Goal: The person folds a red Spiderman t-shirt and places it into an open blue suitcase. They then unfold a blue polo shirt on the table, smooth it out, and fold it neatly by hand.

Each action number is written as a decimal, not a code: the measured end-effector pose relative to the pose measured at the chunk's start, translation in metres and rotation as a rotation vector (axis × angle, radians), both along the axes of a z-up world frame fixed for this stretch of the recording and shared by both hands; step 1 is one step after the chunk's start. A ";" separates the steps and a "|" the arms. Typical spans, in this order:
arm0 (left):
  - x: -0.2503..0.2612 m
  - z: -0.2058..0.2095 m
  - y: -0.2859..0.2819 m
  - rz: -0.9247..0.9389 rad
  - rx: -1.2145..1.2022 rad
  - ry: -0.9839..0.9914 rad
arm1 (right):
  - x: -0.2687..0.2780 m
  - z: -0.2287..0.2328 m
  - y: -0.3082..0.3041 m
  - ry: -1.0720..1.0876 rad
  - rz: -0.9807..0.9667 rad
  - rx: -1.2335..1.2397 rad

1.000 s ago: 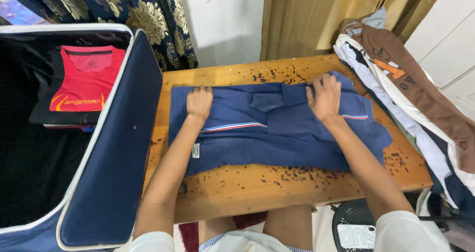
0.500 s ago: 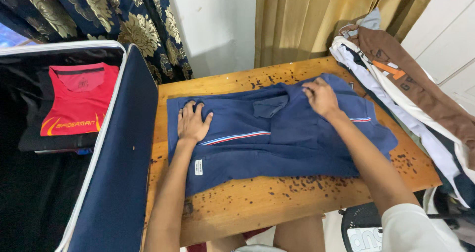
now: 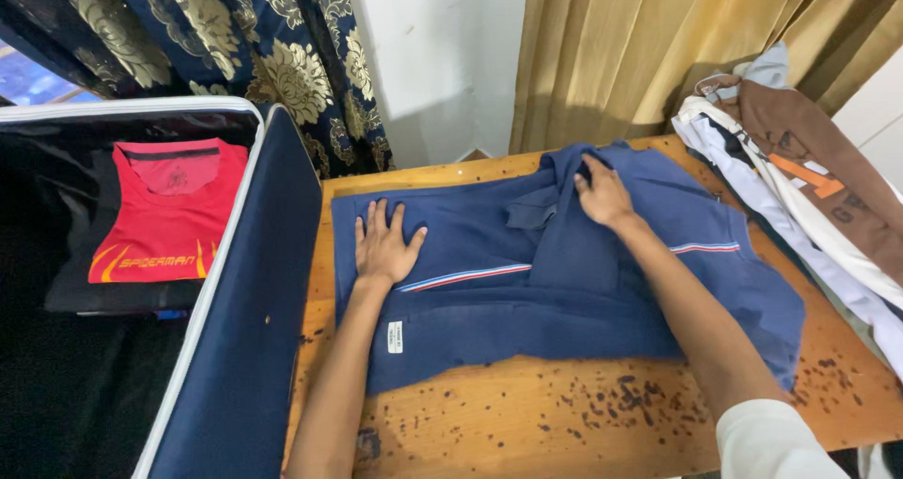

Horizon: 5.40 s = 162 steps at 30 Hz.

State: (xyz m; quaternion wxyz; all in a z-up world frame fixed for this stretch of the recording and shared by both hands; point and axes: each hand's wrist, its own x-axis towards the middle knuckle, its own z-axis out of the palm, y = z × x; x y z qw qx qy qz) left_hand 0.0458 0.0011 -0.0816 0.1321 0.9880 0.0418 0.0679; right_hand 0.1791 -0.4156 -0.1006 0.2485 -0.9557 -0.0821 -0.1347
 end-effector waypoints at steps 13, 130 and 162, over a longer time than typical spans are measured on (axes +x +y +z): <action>0.060 0.003 0.013 -0.026 -0.035 -0.064 | 0.007 0.007 0.012 -0.211 0.092 -0.018; 0.155 -0.008 -0.038 -0.245 -0.353 -0.427 | 0.036 -0.004 -0.008 -0.351 0.157 -0.140; 0.092 0.004 0.010 0.056 0.034 0.052 | 0.037 0.011 -0.012 -0.004 -0.116 -0.135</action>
